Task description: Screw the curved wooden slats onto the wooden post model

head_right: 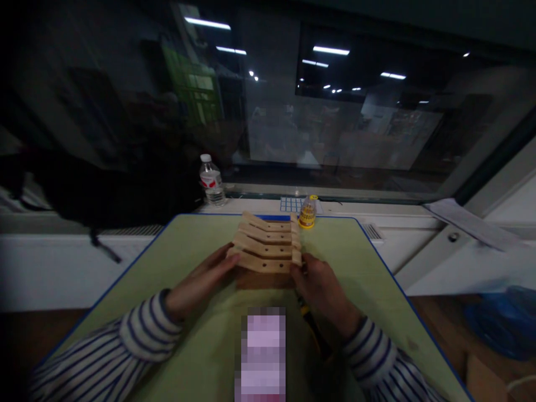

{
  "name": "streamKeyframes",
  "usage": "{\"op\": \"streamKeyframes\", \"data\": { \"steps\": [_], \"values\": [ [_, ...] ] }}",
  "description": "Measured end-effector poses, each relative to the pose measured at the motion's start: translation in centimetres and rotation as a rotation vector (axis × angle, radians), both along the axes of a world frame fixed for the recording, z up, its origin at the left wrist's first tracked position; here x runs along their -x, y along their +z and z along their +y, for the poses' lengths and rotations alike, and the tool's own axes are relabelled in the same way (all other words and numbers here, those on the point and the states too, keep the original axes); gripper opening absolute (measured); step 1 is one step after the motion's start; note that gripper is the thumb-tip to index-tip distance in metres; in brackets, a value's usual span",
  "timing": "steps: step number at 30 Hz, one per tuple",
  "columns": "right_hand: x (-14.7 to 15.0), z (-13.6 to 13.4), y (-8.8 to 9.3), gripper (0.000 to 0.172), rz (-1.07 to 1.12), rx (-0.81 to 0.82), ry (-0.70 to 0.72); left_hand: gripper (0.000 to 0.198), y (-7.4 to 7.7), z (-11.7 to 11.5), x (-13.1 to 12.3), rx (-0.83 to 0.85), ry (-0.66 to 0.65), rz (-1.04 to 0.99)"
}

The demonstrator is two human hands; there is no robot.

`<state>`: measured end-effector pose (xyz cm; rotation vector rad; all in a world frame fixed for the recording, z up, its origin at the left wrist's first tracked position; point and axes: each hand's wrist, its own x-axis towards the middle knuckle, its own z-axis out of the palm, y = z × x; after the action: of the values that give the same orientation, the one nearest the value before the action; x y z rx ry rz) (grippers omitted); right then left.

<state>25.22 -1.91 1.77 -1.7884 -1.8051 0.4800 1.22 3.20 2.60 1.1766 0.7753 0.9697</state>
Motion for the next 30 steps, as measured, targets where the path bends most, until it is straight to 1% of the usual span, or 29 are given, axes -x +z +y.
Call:
{"op": "streamKeyframes", "data": {
  "steps": [2,4,10,14,18,22,25,28,30],
  "values": [
    [0.2,0.1,0.2,0.027,-0.017,-0.007,-0.007,0.051,0.0,-1.1,0.2,-0.056,-0.057,0.074],
    [0.5,0.3,0.3,0.025,-0.034,-0.008,-0.018,0.050,0.0,-1.4,-0.1,-0.089,-0.070,0.103],
    [1.2,0.8,0.1,0.025,-0.041,0.019,-0.061,0.054,-0.3,-0.4,-1.4,-0.022,0.083,0.083],
    [1.9,0.8,-0.1,0.029,-0.022,0.019,-0.050,0.047,-0.7,0.4,-1.7,-0.016,0.194,0.080],
    [2.0,0.8,0.0,0.032,0.004,0.014,-0.042,0.045,-0.8,0.6,-1.6,0.010,0.231,0.107],
    [0.3,1.2,0.2,0.030,0.023,0.001,-0.060,0.046,-0.4,-0.1,-1.5,0.046,0.175,0.066],
    [-1.5,1.8,0.2,0.031,0.055,0.007,-0.058,0.046,-0.2,-0.4,-1.5,0.134,0.188,0.019],
    [-3.1,2.5,-0.2,0.033,0.108,0.015,-0.037,0.042,-0.2,0.4,-1.5,0.264,0.221,0.006],
    [-3.8,2.9,-0.5,0.033,0.144,0.019,-0.017,0.045,-0.3,1.3,-1.5,0.344,0.195,0.020]
  ]
}}
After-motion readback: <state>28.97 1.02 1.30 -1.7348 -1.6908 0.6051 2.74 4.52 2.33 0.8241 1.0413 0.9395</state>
